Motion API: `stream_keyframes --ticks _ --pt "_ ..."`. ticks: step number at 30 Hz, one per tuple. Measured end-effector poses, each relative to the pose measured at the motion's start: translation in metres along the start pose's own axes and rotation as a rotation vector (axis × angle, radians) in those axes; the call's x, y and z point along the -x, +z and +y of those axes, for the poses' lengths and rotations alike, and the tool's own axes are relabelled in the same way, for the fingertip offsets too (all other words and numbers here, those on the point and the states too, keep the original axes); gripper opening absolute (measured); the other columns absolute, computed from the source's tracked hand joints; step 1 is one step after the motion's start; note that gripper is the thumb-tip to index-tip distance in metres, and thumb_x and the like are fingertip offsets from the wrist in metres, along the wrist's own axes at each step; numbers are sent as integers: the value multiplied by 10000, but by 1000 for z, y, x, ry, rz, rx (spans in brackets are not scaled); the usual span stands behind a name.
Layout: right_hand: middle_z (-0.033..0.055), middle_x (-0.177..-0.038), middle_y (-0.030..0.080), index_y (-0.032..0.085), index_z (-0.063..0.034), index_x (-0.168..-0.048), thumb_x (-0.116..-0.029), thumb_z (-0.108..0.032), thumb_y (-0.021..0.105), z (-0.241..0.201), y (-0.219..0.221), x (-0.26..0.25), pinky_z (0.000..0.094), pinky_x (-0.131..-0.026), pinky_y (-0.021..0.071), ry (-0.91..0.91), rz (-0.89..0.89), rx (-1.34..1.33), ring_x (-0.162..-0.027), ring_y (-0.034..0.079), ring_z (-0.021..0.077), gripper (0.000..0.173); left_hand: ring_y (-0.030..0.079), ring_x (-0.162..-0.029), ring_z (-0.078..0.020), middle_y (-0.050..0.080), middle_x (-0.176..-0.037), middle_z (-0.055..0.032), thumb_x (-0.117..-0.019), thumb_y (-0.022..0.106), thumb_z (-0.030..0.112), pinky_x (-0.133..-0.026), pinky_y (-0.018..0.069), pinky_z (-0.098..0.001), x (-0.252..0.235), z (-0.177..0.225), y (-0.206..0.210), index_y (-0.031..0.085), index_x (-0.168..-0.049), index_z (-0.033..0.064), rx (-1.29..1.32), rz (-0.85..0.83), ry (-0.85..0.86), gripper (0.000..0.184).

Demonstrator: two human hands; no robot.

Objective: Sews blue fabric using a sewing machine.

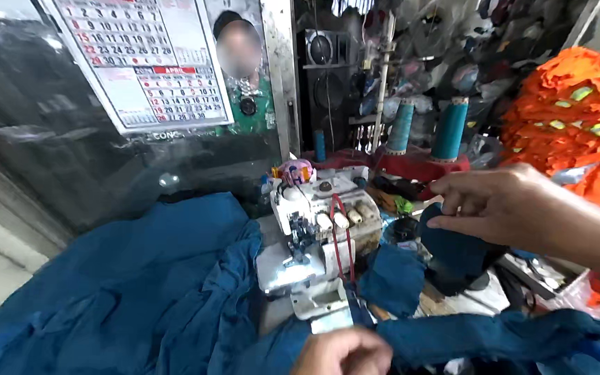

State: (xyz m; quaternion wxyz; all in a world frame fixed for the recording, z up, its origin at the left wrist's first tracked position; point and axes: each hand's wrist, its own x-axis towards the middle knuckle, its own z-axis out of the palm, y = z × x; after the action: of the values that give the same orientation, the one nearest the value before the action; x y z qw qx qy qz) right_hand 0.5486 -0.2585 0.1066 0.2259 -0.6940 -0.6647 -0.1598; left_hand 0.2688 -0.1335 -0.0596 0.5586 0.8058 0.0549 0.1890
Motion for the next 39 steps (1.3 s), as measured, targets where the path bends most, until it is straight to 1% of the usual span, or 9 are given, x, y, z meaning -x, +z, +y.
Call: stream_keyframes --ticks 4,6,8,11,13,17,21,30,39 --pt "-150 -708 642 742 -207 -1095 -854 -335 771 -58 16 40 201 -500 544 8 7 -113 -569 589 -20 274 713 -1025 -300 714 -1121 -217 -1120 371 275 -942 584 -467 -13 -31 69 588 -1288 -105 893 152 -78 469" --pt "-138 -792 678 733 -209 -1124 -878 -388 742 -72 47 69 218 -543 576 69 48 -184 -628 623 -13 304 646 -1191 -296 669 -1261 -173 -1027 450 592 -1059 500 -505 3 -38 94 521 -1383 20 1347 147 -138 678" --pt "-120 -869 710 723 -227 -1165 -921 -407 720 -77 85 101 230 -575 597 194 92 -283 -669 657 2 304 629 -1236 -314 655 -1311 -175 -984 617 520 -1085 476 -548 23 -37 102 545 -1406 64 1472 244 -160 626" --pt "-35 -891 726 702 -124 -1198 -936 -287 758 -90 130 148 255 -562 601 353 198 -507 -669 671 66 313 719 -982 -295 706 -1095 -224 -997 638 54 -889 611 -482 38 -28 85 612 -1225 -95 956 440 -216 274" --pt "32 -904 722 681 -44 -1203 -929 -208 767 -104 142 171 300 -609 601 458 168 -652 -718 679 115 330 736 -895 -226 744 -991 -151 -942 721 52 -811 638 -404 43 -32 56 681 -1096 -68 468 300 -176 199" --pt "154 -1462 574 585 -27 -1414 -946 -277 743 -112 157 172 439 -1159 468 264 -32 -890 -1388 527 238 555 701 -786 -130 712 -887 -45 -958 732 277 -699 619 -349 33 -23 10 713 -985 59 -186 -273 -177 220" --pt "43 -1202 719 696 -87 -1282 -926 -154 766 -105 181 158 364 -897 638 168 -159 -1159 -1036 714 150 369 694 -779 -181 715 -883 -75 -968 701 293 -694 581 -403 24 -8 -2 723 -1003 77 -404 -470 -193 220" --pt "-15 -886 749 713 -139 -1151 -926 -229 788 -101 181 164 287 -495 590 382 -261 -1190 -620 684 109 254 703 -777 -150 730 -881 -65 -947 743 133 -707 614 -328 80 -43 19 723 -976 3 9 201 -188 134" --pt "31 -1073 729 655 -116 -1286 -976 -108 687 -110 181 154 362 -771 650 288 -376 -1186 -876 729 158 312 606 -705 -118 635 -773 -37 -989 700 288 -628 513 -292 79 -47 3 671 -831 53 -185 152 -132 285"
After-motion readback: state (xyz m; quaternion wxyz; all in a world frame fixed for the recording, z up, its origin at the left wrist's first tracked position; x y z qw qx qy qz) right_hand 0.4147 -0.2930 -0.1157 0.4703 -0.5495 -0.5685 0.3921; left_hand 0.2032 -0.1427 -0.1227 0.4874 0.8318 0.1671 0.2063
